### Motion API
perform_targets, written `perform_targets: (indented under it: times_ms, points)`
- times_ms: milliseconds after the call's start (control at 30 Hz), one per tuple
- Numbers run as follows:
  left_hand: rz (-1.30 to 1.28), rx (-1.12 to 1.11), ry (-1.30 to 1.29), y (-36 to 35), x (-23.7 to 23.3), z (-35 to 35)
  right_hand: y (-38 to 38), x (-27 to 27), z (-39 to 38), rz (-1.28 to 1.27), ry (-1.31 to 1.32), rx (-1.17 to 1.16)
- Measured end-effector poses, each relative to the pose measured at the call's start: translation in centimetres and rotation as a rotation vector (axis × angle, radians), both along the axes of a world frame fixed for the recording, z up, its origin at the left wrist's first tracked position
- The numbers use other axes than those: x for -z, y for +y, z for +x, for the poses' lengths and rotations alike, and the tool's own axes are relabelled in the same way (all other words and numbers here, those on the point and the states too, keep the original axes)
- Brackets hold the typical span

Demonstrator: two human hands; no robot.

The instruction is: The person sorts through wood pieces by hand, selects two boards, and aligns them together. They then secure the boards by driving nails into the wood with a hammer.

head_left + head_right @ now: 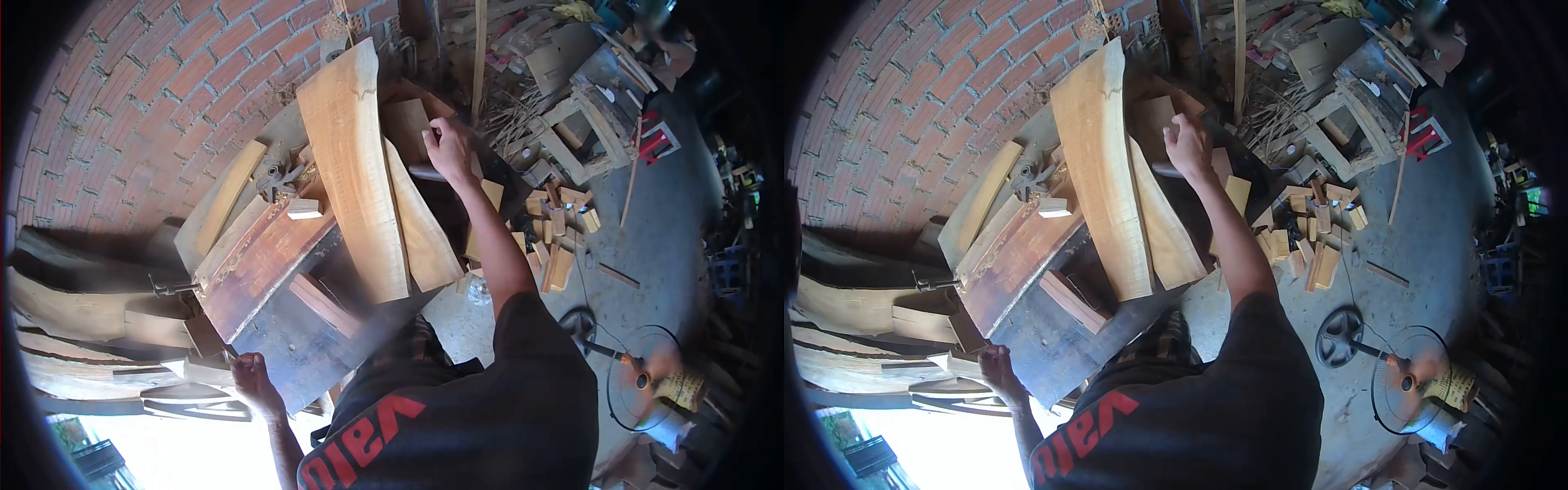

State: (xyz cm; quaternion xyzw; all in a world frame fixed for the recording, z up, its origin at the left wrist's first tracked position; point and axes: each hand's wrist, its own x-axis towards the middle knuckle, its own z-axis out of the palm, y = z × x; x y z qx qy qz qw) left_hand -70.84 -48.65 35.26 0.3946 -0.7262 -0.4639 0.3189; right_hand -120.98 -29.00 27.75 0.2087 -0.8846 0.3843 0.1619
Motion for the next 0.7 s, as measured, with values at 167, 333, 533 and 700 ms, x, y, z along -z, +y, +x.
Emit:
perform_targets:
  times_ms: [167,333,533,700]
  points:
    - [0.037,-0.040,0.052,0.8,0.1,0.1,-4.8,2.0,-3.9,0.408,-0.373,0.084]
    - [0.102,-0.104,0.012,1.0,1.3,1.8,-7.1,2.6,-4.9,0.627,-0.651,0.098]
    - [0.131,-0.206,-0.109,1.3,2.6,2.3,-7.1,1.8,-4.4,0.582,-0.682,0.116]
    - [0.138,-0.097,-0.124,1.0,3.9,2.8,-4.5,4.2,-8.0,-0.024,-0.670,0.014]
